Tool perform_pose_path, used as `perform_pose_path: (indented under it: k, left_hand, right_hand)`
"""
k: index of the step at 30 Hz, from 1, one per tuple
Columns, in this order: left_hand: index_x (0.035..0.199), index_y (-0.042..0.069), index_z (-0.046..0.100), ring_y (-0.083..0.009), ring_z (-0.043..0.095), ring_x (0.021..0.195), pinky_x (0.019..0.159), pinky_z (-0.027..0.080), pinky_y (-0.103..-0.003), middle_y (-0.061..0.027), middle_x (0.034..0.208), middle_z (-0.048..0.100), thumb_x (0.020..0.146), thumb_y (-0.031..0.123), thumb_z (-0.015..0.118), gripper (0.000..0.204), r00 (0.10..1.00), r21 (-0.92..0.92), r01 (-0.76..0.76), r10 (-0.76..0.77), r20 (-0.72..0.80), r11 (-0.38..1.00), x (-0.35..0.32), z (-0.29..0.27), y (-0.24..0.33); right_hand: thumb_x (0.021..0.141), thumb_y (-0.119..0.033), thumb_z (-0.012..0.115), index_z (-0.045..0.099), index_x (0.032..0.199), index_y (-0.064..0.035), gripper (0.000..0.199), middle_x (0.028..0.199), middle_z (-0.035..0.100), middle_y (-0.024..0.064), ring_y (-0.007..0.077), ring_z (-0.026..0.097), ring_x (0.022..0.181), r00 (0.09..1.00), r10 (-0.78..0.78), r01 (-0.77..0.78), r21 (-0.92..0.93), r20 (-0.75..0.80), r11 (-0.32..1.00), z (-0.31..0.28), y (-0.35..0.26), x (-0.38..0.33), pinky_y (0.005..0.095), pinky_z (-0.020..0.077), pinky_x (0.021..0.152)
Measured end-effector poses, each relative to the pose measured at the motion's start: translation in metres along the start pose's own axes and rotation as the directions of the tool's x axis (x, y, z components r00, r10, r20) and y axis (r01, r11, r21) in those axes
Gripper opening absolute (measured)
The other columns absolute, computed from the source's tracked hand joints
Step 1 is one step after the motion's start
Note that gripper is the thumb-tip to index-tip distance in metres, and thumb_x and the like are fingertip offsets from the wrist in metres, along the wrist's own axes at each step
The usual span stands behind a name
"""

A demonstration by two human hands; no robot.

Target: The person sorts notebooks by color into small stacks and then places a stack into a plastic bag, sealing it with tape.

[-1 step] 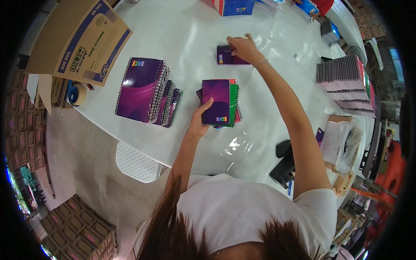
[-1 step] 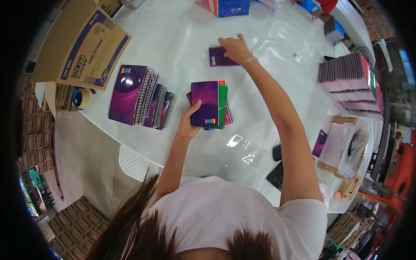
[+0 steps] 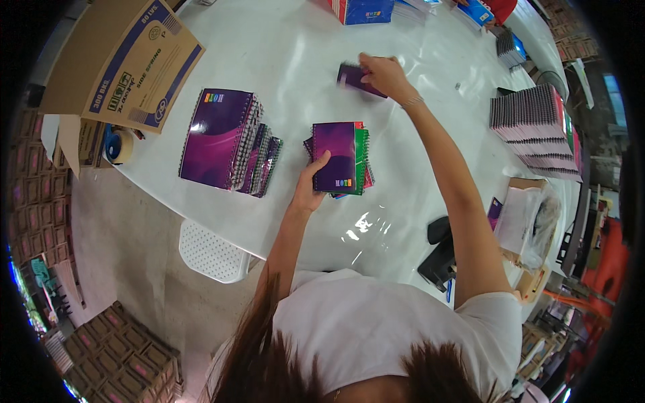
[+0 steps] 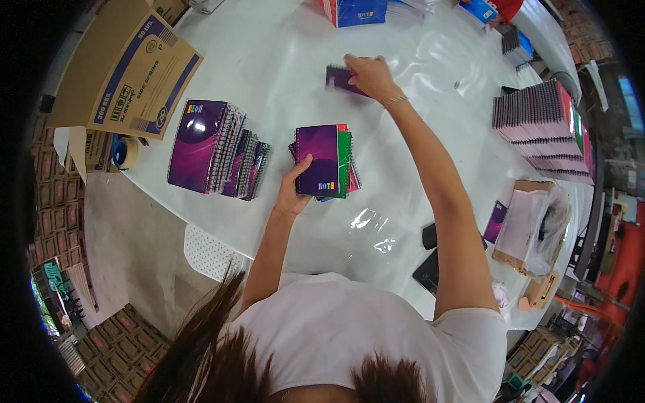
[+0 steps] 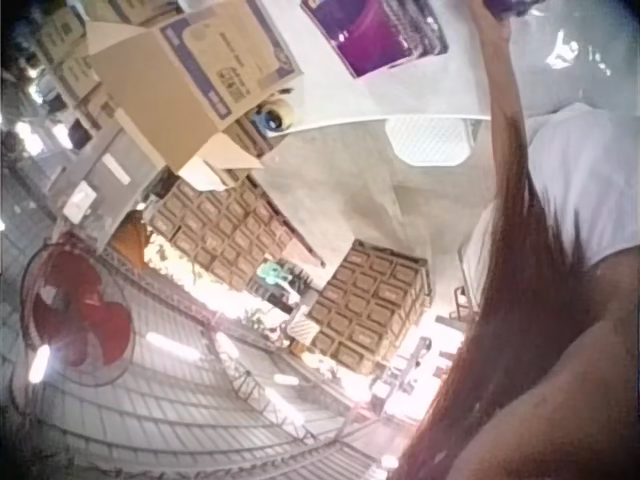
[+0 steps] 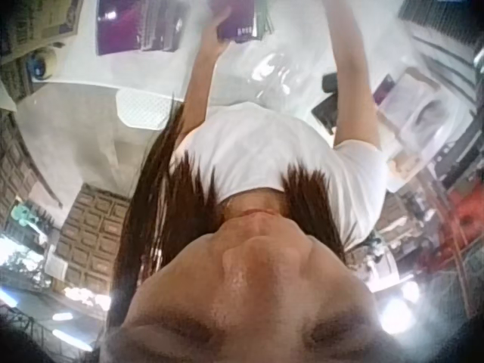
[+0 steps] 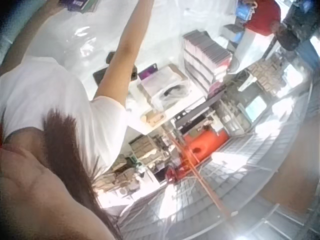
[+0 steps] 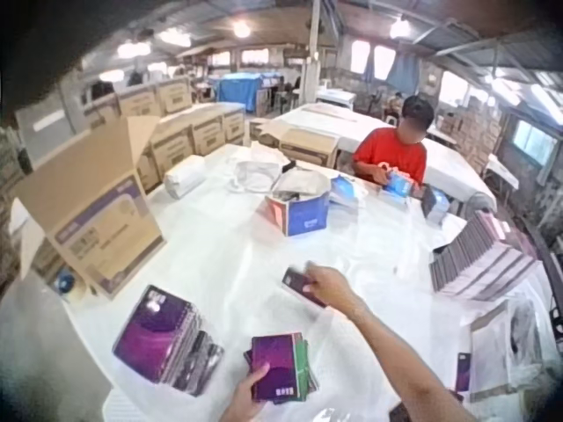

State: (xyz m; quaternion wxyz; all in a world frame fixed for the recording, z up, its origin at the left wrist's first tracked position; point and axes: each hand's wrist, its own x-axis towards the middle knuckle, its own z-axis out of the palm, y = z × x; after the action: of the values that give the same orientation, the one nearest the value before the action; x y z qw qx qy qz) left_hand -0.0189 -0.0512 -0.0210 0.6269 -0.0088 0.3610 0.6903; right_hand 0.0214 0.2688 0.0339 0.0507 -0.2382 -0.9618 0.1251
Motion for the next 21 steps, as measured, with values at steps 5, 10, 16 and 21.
perform_pose_path:
  k: [5, 10, 16, 21]
  left_hand:
    - [0.13, 0.003, 0.056, -0.0178, 0.065, 0.11, 0.095, 0.052, -0.035, -0.0075, 0.121, 0.066, 0.099, 0.046, 0.059, 0.053, 0.993, -0.104, -0.117, 0.119, 0.008, 0.988, -0.009, 0.021, 0.003]
    - [0.136, 0.004, 0.05, -0.0179, 0.062, 0.114, 0.097, 0.05, -0.036, -0.0092, 0.126, 0.061, 0.093, 0.042, 0.068, 0.06, 0.997, -0.056, -0.06, 0.062, 0.034, 0.997, -0.003, 0.032, 0.001]
    - [0.137, 0.004, 0.048, -0.0194, 0.062, 0.114, 0.095, 0.053, -0.034, -0.0112, 0.126, 0.061, 0.091, 0.025, 0.071, 0.055, 0.997, 0.15, 0.071, -0.074, 0.015, 0.986, 0.002, 0.034, 0.003]
    - [0.139, 0.004, 0.047, -0.0194, 0.06, 0.119, 0.097, 0.052, -0.034, -0.0118, 0.128, 0.06, 0.09, 0.035, 0.073, 0.064, 0.974, 0.318, 0.185, -0.217, 0.066, 0.93, -0.002, 0.059, 0.01]
  right_hand:
    - [0.09, -0.027, 0.075, 0.052, 0.115, -0.0004, 0.043, 0.088, 0.066, 0.0082, 0.0115, 0.061, 0.079, 0.925, 0.38, -0.146, 0.927, 0.004, 0.345, -0.074, -0.085, -0.105, 0.026, 0.0495, 0.069]
    - [0.099, -0.02, 0.062, 0.046, 0.132, 0.0001, 0.041, 0.118, 0.059, 0.0119, 0.023, 0.057, 0.11, 0.949, 0.309, -0.201, 0.629, -0.065, 0.751, -0.031, -0.118, -0.176, 0.0357, 0.0465, 0.096]
    - [0.08, 0.009, 0.064, 0.047, 0.142, -0.0157, 0.069, 0.154, 0.034, 0.0138, 0.0355, 0.031, 0.144, 0.957, 0.215, -0.111, 0.439, -0.195, 0.892, -0.013, -0.121, -0.231, 0.045, 0.0317, 0.116]
    - [0.073, 0.0, 0.076, 0.052, 0.142, -0.0294, 0.078, 0.161, 0.029, 0.0078, 0.0317, 0.025, 0.15, 0.962, 0.079, -0.041, 0.147, -0.262, 0.988, 0.003, -0.119, -0.259, 0.0535, 0.0214, 0.12]
